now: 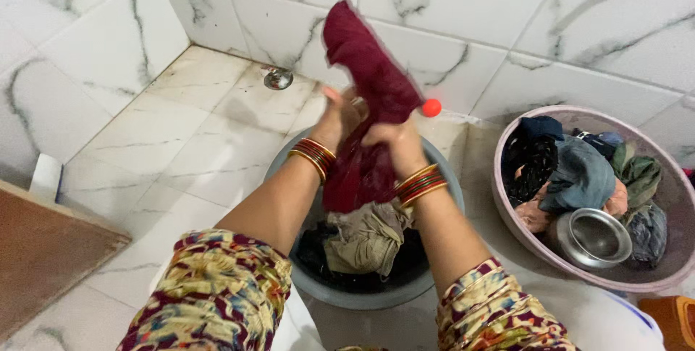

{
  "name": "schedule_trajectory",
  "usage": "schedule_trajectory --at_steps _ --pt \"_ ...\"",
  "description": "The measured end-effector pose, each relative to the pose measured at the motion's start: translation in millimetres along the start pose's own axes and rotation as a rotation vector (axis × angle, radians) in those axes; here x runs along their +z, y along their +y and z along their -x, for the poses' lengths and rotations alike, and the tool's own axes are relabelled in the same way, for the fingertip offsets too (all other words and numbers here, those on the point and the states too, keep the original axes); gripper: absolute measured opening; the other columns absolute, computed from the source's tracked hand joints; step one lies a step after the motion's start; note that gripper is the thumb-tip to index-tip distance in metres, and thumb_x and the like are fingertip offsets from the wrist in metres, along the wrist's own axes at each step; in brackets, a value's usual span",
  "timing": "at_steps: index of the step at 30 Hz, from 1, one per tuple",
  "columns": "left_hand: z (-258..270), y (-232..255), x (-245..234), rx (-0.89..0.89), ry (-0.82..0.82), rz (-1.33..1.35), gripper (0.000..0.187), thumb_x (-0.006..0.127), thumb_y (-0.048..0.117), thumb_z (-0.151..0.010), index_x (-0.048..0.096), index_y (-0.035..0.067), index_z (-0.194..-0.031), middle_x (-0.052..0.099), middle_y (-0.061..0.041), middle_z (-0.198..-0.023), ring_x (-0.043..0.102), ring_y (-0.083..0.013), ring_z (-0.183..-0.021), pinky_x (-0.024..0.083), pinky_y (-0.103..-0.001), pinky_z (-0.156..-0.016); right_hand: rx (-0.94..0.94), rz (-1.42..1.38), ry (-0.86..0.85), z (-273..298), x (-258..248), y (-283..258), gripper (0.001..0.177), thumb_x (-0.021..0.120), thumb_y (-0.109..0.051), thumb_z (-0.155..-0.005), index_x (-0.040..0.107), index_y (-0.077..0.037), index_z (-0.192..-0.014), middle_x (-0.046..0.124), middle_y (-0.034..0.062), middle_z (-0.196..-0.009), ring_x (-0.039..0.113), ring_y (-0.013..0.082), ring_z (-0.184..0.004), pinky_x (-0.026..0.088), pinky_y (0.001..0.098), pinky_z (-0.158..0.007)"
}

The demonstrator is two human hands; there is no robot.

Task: The person hand washes several garments in a tiled room. They scrub a black patterned cloth and a pair of jeans on the floor using a brush, then wring out a maroon cloth and a beige shirt in a basin before placing them in a second basin.

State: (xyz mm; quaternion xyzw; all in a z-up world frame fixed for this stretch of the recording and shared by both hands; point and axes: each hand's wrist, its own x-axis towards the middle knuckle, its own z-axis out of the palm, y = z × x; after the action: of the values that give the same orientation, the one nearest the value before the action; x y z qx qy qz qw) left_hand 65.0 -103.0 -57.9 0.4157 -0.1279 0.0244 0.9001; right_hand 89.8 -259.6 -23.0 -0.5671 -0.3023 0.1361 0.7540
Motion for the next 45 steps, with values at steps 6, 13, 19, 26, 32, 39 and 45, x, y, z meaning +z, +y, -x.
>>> schedule_trajectory --at_steps 6,13,19,26,32,39,45 --pt "25 -36 23 -0.475 -0.193 0.287 0.096 0.069 0.070 -0.073 0.047 0.012 -0.146 0.064 -0.011 -0.135 0.064 -0.0307 -0.122 0.051 -0.062 -0.103 0.087 -0.158 0.184 -11 -26 -34 0.020 0.074 -0.013 -0.077 0.069 0.000 -0.092 0.067 0.0076 -0.081 0.065 0.0208 -0.068 0.055 0.0336 -0.065" --pt "38 -43 29 -0.515 0.105 -0.057 0.048 0.086 0.026 -0.086 0.067 0.003 -0.123 0.072 -0.011 -0.113 0.072 -0.0206 -0.094 0.060 -0.039 -0.088 -0.093 0.303 0.107 -14 -27 -5 0.034 0.084 -0.014 -0.070 0.070 0.003 -0.096 0.071 0.0079 -0.089 0.065 0.0168 -0.076 0.057 0.0327 -0.072" --pt "39 -49 27 -0.543 0.206 -0.369 0.043 0.077 0.017 -0.073 0.073 0.005 -0.114 0.076 -0.012 -0.107 0.074 -0.0227 -0.092 0.060 -0.036 -0.084 -0.100 0.513 0.021 -10 -17 8 0.041 0.085 -0.018 -0.065 0.069 0.001 -0.098 0.074 0.0062 -0.090 0.067 0.0146 -0.079 0.057 0.0326 -0.074" --pt "37 -77 14 -0.058 0.243 -1.264 0.036 0.071 0.019 -0.082 0.070 0.001 -0.113 0.073 -0.018 -0.116 0.068 -0.0314 -0.108 0.051 -0.040 -0.094 -0.044 0.664 0.143 0 5 16 0.035 0.079 -0.018 -0.067 0.069 0.002 -0.094 0.075 0.0185 -0.086 0.074 0.0266 -0.077 0.057 0.0352 -0.073" --pt "41 -83 4 -0.158 0.351 -1.392 0.030 0.070 0.026 -0.084 0.073 0.003 -0.104 0.074 -0.020 -0.108 0.071 -0.0345 -0.100 0.054 -0.043 -0.085 -0.032 0.729 0.273 6 20 18 0.036 0.077 -0.018 -0.068 0.070 0.000 -0.099 0.074 0.0244 -0.095 0.073 0.0401 -0.096 0.058 0.0411 -0.082" --pt "35 -66 13 -0.113 0.328 -1.507 0.027 0.067 0.025 -0.088 0.072 0.002 -0.100 0.074 -0.023 -0.105 0.072 -0.0374 -0.099 0.057 -0.044 -0.084 -0.018 0.683 0.415 -4 24 22 0.035 0.079 -0.021 -0.073 0.069 0.001 -0.099 0.074 0.0251 -0.095 0.073 0.0403 -0.096 0.058 0.0423 -0.082" --pt "35 -52 40 -0.068 0.564 -1.322 0.051 0.067 0.031 -0.091 0.052 -0.006 -0.122 0.070 -0.032 -0.106 0.069 -0.0443 -0.103 0.055 -0.047 -0.086 -0.178 0.623 0.482 -15 22 20 0.031 0.080 -0.017 -0.072 0.070 0.001 -0.095 0.075 0.0213 -0.088 0.076 0.0333 -0.087 0.058 0.0389 -0.076"
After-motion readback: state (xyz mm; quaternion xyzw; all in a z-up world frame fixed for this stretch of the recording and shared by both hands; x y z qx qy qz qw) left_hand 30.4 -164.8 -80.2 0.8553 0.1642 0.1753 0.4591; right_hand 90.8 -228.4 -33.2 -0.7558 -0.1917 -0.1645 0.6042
